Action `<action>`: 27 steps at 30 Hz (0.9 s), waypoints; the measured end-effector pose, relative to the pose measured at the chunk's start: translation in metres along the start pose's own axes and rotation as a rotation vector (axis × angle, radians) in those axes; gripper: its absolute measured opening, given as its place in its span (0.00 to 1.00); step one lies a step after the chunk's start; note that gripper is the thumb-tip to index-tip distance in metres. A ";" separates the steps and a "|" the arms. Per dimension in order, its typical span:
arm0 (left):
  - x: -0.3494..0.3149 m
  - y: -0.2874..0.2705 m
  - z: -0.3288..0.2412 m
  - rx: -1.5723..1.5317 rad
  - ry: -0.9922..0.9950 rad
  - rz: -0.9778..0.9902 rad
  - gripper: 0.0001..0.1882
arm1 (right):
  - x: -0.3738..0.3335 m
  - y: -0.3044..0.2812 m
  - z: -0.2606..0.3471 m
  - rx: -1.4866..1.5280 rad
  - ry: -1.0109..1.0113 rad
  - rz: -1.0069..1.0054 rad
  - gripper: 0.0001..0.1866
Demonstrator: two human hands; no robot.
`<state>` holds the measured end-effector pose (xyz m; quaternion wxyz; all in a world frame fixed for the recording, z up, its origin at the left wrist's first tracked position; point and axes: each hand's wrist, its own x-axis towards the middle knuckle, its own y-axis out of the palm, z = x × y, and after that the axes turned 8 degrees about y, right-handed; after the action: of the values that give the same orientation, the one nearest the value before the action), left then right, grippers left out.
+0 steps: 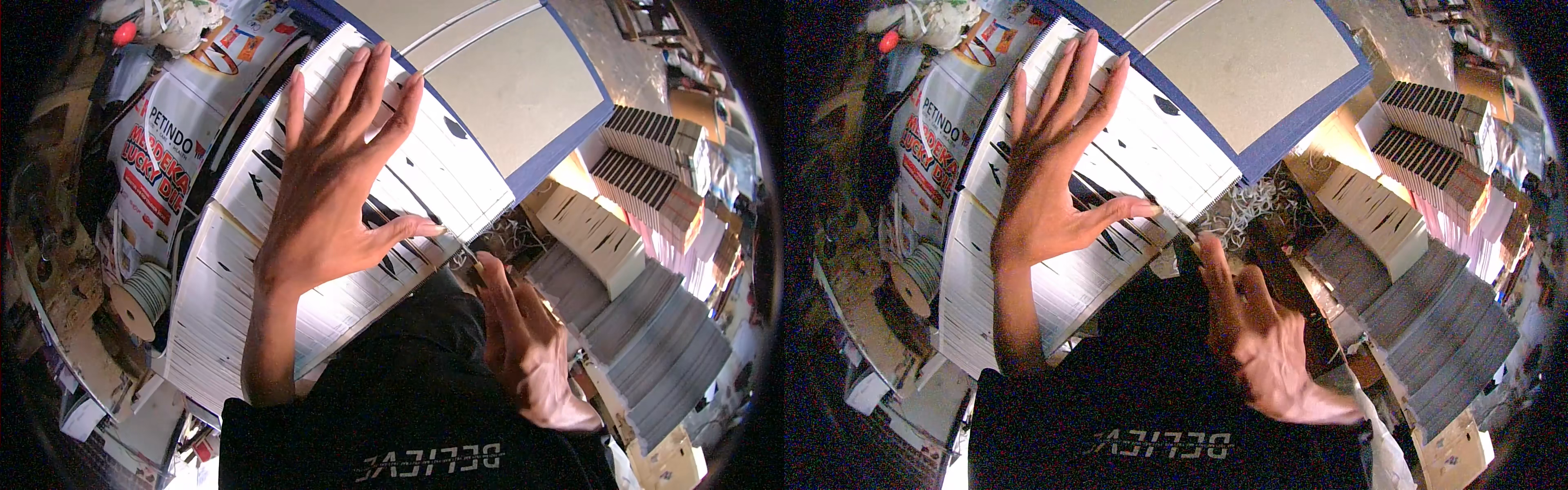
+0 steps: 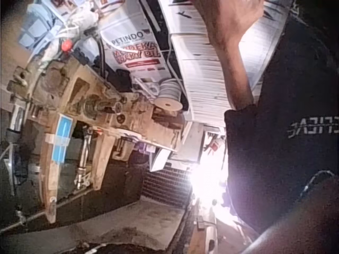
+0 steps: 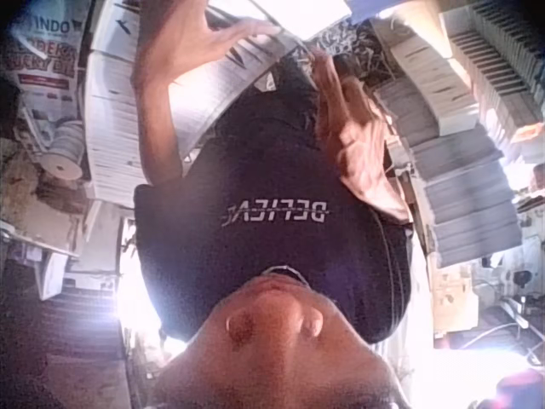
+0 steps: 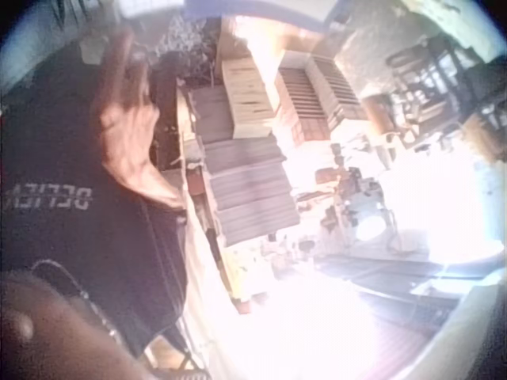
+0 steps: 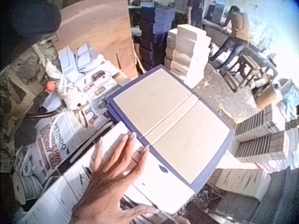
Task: The person aligns and trims a ribbon strip along the edge of a paper stack using a knife, then cuts along the spine between each section of the stack with the knife.
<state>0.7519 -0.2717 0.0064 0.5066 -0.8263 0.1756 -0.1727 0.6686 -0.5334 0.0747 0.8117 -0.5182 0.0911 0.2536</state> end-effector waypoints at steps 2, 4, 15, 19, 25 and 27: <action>0.001 0.000 -0.002 -0.002 0.004 -0.003 0.64 | -0.005 -0.004 0.004 -0.010 0.047 0.029 0.46; 0.002 -0.001 -0.001 -0.004 0.014 -0.008 0.64 | -0.005 -0.009 0.010 -0.025 0.099 0.059 0.46; 0.000 -0.002 0.000 -0.029 0.011 -0.008 0.64 | -0.004 -0.014 0.006 0.030 0.044 -0.031 0.33; 0.001 -0.001 -0.001 -0.017 0.011 -0.006 0.64 | 0.004 -0.001 0.002 0.117 -0.046 -0.144 0.31; 0.000 -0.001 -0.001 -0.016 0.004 -0.002 0.64 | 0.004 0.004 -0.004 0.095 -0.052 0.017 0.45; 0.000 -0.001 -0.001 -0.017 -0.002 0.002 0.64 | 0.005 0.006 -0.002 0.077 -0.058 -0.015 0.45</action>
<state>0.7520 -0.2720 0.0074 0.5001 -0.8305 0.1770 -0.1698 0.6702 -0.5318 0.0663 0.8351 -0.4798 0.0735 0.2587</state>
